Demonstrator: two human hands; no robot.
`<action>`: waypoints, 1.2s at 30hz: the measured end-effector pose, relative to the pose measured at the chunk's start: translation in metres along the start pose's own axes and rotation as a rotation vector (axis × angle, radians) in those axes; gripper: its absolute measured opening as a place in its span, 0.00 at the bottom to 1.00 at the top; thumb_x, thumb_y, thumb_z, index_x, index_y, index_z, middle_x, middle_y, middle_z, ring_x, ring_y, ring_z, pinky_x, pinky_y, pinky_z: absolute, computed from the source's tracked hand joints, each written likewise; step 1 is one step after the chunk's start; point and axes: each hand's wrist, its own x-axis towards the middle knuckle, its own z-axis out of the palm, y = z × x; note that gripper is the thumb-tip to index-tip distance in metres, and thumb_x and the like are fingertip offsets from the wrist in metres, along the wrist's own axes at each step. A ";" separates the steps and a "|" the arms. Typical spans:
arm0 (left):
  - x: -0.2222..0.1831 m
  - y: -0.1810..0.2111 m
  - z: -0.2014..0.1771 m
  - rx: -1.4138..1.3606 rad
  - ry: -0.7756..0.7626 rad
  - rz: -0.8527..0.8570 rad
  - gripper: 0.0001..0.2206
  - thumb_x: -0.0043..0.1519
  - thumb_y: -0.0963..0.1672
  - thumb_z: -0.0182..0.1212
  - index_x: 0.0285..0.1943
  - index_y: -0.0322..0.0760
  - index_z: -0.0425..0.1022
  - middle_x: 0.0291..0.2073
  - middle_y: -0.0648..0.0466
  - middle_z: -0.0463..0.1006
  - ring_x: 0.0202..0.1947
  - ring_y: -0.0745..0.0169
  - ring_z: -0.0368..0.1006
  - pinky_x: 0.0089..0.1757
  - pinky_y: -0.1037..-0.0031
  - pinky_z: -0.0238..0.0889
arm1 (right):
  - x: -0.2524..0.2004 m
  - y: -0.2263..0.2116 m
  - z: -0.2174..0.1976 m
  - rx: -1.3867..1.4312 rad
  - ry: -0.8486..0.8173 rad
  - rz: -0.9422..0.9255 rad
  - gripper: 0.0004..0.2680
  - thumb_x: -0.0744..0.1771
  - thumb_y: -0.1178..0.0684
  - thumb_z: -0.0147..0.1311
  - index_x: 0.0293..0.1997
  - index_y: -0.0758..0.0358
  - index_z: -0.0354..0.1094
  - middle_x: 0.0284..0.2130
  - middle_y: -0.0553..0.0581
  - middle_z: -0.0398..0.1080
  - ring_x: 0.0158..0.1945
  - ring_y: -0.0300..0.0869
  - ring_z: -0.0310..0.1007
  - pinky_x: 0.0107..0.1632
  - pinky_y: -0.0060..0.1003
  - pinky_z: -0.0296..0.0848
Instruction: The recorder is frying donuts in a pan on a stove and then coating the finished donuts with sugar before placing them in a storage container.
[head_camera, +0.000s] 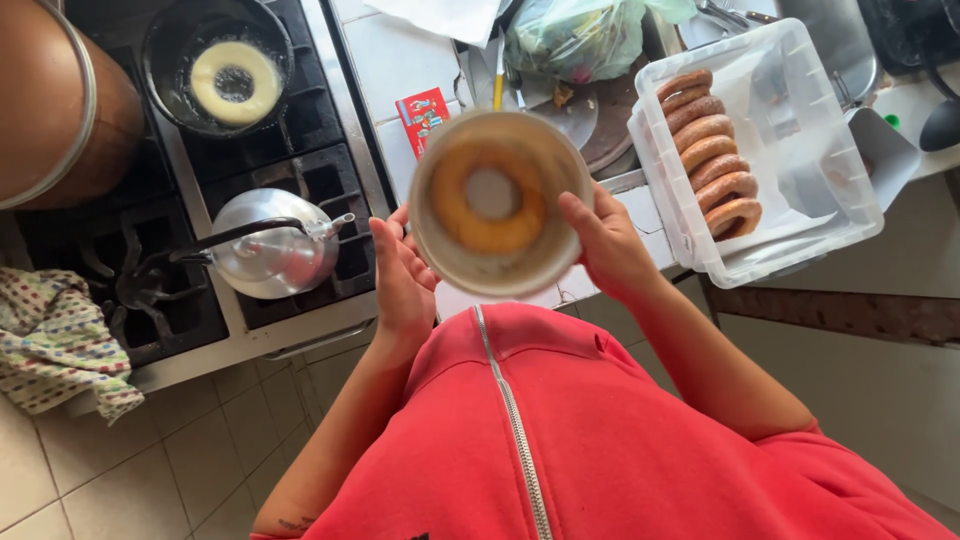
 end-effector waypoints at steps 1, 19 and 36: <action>0.000 0.001 0.000 -0.015 0.004 0.002 0.46 0.61 0.67 0.38 0.78 0.34 0.48 0.66 0.42 0.71 0.61 0.56 0.72 0.57 0.65 0.67 | 0.000 0.009 -0.015 -0.070 -0.029 0.019 0.17 0.74 0.49 0.50 0.71 0.69 0.59 0.53 0.61 0.71 0.47 0.39 0.77 0.46 0.35 0.80; -0.007 -0.018 0.016 -0.308 -0.130 0.138 0.26 0.72 0.47 0.51 0.77 0.33 0.50 0.68 0.45 0.64 0.67 0.53 0.63 0.64 0.60 0.57 | -0.021 -0.024 0.042 -0.350 -0.200 -0.469 0.37 0.70 0.34 0.55 0.83 0.64 0.33 0.78 0.56 0.52 0.79 0.39 0.53 0.78 0.35 0.56; -0.014 0.022 0.040 -0.024 -0.343 0.110 0.61 0.49 0.72 0.55 0.80 0.39 0.32 0.73 0.42 0.54 0.72 0.45 0.58 0.63 0.54 0.62 | -0.021 -0.004 0.007 0.133 0.059 -0.494 0.20 0.73 0.50 0.47 0.73 0.69 0.51 0.64 0.60 0.65 0.64 0.44 0.68 0.66 0.41 0.70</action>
